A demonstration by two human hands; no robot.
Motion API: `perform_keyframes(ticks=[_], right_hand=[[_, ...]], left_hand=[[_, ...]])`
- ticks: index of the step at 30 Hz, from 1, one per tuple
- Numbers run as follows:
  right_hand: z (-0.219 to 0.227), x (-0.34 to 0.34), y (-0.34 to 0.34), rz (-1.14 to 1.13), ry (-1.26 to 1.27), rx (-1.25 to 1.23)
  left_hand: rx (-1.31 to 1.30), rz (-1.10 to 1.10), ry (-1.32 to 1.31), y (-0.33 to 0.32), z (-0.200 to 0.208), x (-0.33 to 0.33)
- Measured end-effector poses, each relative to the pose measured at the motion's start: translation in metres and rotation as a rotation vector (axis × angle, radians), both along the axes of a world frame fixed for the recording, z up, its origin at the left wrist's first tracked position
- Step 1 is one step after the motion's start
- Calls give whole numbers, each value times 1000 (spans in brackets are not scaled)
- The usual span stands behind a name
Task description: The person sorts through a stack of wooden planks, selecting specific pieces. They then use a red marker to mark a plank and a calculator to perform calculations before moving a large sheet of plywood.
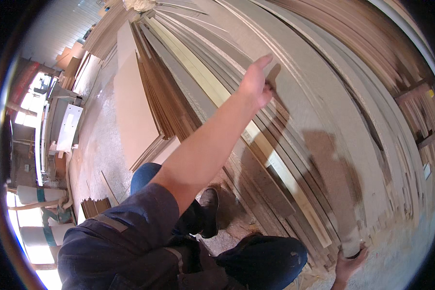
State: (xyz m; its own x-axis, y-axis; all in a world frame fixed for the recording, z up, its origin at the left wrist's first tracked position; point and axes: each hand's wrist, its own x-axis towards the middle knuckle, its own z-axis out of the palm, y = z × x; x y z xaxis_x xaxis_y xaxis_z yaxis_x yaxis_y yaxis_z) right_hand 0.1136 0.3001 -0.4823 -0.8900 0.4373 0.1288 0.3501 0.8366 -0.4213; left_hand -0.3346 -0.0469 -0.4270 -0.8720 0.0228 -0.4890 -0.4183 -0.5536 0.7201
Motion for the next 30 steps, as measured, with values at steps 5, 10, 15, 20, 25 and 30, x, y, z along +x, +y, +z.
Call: perform_keyframes(ticks=[5, 10, 15, 20, 25, 30], right_hand=[[12, -48, 30, 198, 49, 567], [-19, -82, -1, 97, 141, 398], [-104, -84, -170, 518, -350, -223], [-124, -120, -230, 425, -600, -141], [-77, -127, -195, 474, -819, -221], [-11, -73, -81, 349, -770, -28]], left_hand=[[-182, -173, 182, -25, -61, 7], [-725, 219, -77, -83, -132, 81], [-870, 120, -374, -111, -203, 127], [-993, -20, -395, -141, -233, 126], [-583, 319, -331, -137, -228, 117], [-70, 373, -220, -127, -157, 65]])
